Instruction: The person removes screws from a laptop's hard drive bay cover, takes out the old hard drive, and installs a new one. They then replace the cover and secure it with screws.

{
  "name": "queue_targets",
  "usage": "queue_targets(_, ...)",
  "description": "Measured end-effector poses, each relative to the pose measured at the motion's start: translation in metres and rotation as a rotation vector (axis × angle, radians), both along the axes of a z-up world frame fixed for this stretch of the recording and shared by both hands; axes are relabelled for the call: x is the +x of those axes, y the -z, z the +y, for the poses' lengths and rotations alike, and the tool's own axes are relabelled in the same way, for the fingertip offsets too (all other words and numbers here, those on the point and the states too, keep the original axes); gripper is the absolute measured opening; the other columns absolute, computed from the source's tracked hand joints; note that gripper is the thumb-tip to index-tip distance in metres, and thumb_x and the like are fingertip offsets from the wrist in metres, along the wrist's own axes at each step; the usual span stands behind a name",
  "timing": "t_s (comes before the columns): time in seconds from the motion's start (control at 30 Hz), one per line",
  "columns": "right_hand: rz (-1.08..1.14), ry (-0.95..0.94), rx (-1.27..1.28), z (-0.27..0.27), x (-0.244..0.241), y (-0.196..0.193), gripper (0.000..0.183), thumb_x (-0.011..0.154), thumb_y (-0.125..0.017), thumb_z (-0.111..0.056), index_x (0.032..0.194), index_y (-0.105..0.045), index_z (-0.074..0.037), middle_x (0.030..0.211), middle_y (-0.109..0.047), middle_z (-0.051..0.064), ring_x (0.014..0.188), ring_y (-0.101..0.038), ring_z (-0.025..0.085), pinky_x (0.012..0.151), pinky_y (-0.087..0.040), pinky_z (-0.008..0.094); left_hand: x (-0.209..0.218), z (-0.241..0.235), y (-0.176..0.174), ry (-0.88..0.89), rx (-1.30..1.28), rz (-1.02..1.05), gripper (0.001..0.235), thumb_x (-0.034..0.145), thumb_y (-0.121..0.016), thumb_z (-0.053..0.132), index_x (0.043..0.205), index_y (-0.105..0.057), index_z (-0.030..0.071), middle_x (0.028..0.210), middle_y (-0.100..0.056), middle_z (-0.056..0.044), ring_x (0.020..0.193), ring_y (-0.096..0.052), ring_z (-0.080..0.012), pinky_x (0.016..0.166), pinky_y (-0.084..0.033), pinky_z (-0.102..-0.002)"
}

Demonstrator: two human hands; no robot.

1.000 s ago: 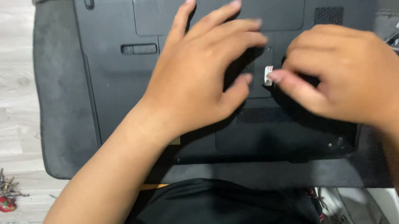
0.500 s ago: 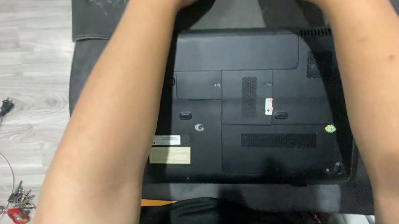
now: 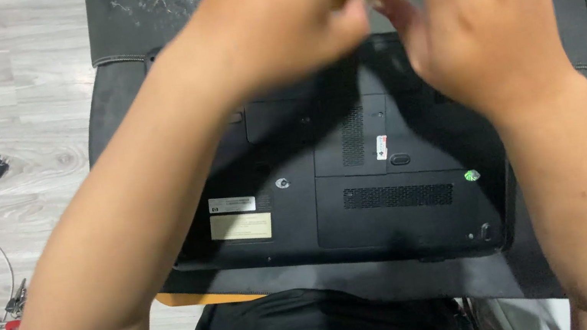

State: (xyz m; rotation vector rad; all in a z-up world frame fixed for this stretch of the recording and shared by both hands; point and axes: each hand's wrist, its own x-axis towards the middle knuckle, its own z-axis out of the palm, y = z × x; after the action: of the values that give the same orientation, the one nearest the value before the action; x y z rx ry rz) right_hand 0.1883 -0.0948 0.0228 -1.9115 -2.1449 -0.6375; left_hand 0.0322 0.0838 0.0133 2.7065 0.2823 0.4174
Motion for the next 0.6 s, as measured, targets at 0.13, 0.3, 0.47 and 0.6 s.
queue_targets(0.13, 0.233, -0.076, -0.017, -0.043, -0.015, -0.010, 0.052, 0.119, -0.066, 0.005, 0.162, -0.035, 0.007, 0.126, -0.074, 0.022, 0.098, -0.068, 0.040, 0.096, -0.050, 0.048, -0.042, -0.051, -0.057, 0.228, -0.370, -0.254, 0.036, 0.097, -0.069, 0.001, 0.125, -0.047, 0.003, 0.125, -0.063, -0.011, 0.114, -0.070, -0.0288, 0.093, -0.056, -0.036)
queue_targets(0.3, 0.747, 0.083, -0.014, -0.090, -0.035, -0.013, 0.018, 0.118, -0.054, 0.001, 0.119, -0.068, 0.013, 0.114, -0.068, 0.024, 0.104, -0.060, 0.038, 0.098, -0.045, 0.044, -0.076, -0.089, -0.050, 0.151, -0.620, -0.150, 0.068, 0.104, -0.069, 0.009, 0.153, -0.020, 0.008, 0.162, -0.043, -0.015, 0.150, -0.062, -0.0307, 0.128, -0.051, -0.040)
queue_targets(0.47, 1.860, -0.149, 0.244, -0.101, -0.036, 0.028, 0.028, 0.106, -0.052, -0.006, 0.123, -0.034, -0.017, 0.095, -0.059, 0.023, 0.062, -0.062, 0.022, 0.049, -0.055, 0.024, -0.086, -0.103, 0.004, 0.023, -0.215, 0.030, 0.043, 0.086, -0.075, 0.034, 0.125, -0.064, 0.021, 0.143, -0.052, -0.009, 0.134, -0.046, -0.0348, 0.107, -0.028, -0.054)
queue_targets(0.6, 1.746, -0.070, 0.217, -0.088, -0.053, 0.025, 0.030, 0.106, -0.049, -0.012, 0.124, -0.027, -0.018, 0.085, -0.049, 0.024, 0.059, -0.050, 0.026, 0.051, -0.050, 0.030, -0.088, -0.106, 0.013, 0.054, -0.078, 0.116, 0.050, 0.087, -0.073, 0.039, 0.134, -0.063, 0.022, 0.153, -0.041, -0.011, 0.141, -0.037, -0.0336, 0.110, -0.027, -0.060)
